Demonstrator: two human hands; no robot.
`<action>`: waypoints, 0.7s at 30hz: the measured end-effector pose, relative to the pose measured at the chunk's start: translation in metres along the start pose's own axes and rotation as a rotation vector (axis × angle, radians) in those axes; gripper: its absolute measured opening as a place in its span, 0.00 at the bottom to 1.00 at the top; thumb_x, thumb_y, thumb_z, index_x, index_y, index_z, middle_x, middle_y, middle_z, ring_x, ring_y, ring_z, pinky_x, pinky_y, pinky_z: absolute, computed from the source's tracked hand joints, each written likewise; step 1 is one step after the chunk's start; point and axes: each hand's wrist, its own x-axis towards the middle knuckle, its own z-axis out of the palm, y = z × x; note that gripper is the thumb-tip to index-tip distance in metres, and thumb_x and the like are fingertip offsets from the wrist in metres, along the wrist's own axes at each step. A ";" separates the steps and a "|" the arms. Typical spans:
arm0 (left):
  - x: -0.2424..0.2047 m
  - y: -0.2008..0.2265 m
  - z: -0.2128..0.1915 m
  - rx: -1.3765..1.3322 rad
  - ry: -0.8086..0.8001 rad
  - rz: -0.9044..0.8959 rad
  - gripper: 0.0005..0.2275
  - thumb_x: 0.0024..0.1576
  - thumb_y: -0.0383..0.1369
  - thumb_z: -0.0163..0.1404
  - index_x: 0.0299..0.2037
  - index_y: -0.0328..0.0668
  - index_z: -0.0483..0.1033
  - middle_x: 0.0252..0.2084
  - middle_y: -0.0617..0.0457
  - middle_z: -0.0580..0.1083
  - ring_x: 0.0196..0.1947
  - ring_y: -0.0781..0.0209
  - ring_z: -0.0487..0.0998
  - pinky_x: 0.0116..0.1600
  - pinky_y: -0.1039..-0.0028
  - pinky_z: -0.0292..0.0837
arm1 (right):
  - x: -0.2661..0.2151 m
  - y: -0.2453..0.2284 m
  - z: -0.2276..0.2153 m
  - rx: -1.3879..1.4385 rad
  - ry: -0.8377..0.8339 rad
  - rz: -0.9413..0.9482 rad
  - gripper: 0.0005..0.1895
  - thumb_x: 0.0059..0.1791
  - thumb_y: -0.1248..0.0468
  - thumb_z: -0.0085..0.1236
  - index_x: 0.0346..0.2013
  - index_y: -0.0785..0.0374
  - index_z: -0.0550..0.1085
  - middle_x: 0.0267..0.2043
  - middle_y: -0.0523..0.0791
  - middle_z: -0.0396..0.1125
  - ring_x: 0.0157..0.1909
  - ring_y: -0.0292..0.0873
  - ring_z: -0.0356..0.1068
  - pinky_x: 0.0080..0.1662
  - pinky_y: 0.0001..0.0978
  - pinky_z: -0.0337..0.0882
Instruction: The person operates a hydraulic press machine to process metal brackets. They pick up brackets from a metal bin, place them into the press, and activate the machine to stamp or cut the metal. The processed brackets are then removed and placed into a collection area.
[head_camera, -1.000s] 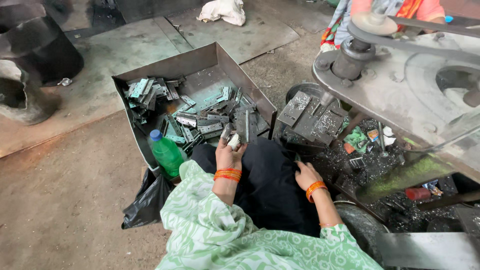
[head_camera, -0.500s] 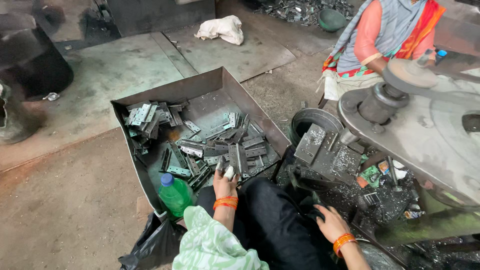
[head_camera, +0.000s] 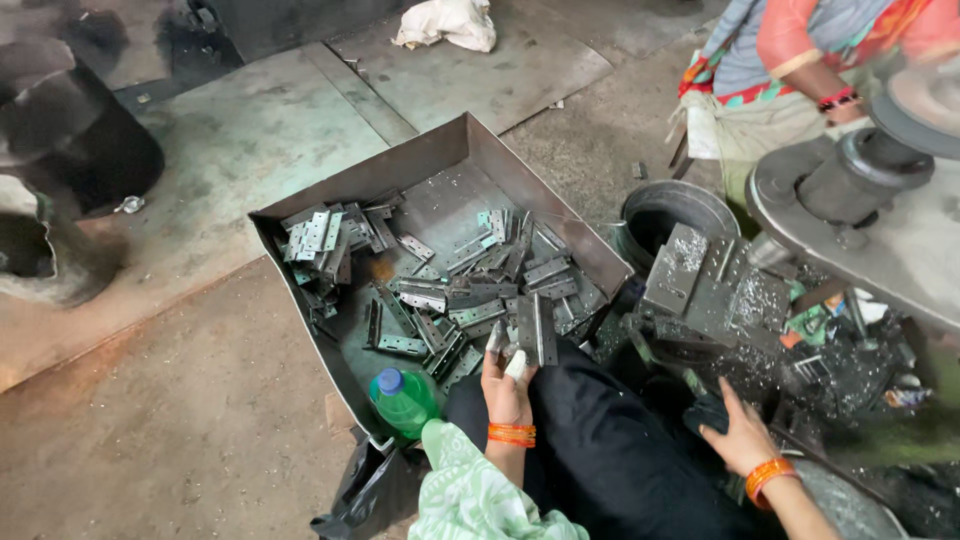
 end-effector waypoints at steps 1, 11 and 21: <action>-0.003 -0.003 -0.001 0.014 -0.014 0.007 0.27 0.57 0.19 0.49 0.68 0.44 0.65 0.54 0.54 0.73 0.49 0.62 0.76 0.51 0.65 0.79 | -0.003 -0.003 -0.001 0.031 -0.026 0.013 0.53 0.42 0.59 0.65 0.77 0.41 0.47 0.69 0.53 0.59 0.52 0.60 0.75 0.38 0.45 0.81; 0.000 -0.005 0.021 0.141 -0.092 -0.014 0.25 0.59 0.17 0.48 0.68 0.42 0.66 0.52 0.53 0.73 0.48 0.62 0.76 0.47 0.68 0.78 | -0.015 -0.017 -0.018 0.110 -0.199 -0.024 0.42 0.45 0.57 0.62 0.72 0.48 0.56 0.66 0.51 0.64 0.30 0.54 0.81 0.30 0.41 0.82; 0.044 -0.162 0.122 0.462 -0.301 -0.308 0.26 0.52 0.14 0.42 0.62 0.37 0.71 0.48 0.50 0.77 0.42 0.57 0.80 0.40 0.69 0.79 | -0.013 0.002 -0.012 -0.030 0.004 -0.347 0.37 0.46 0.54 0.62 0.68 0.54 0.63 0.54 0.56 0.69 0.55 0.61 0.70 0.55 0.48 0.72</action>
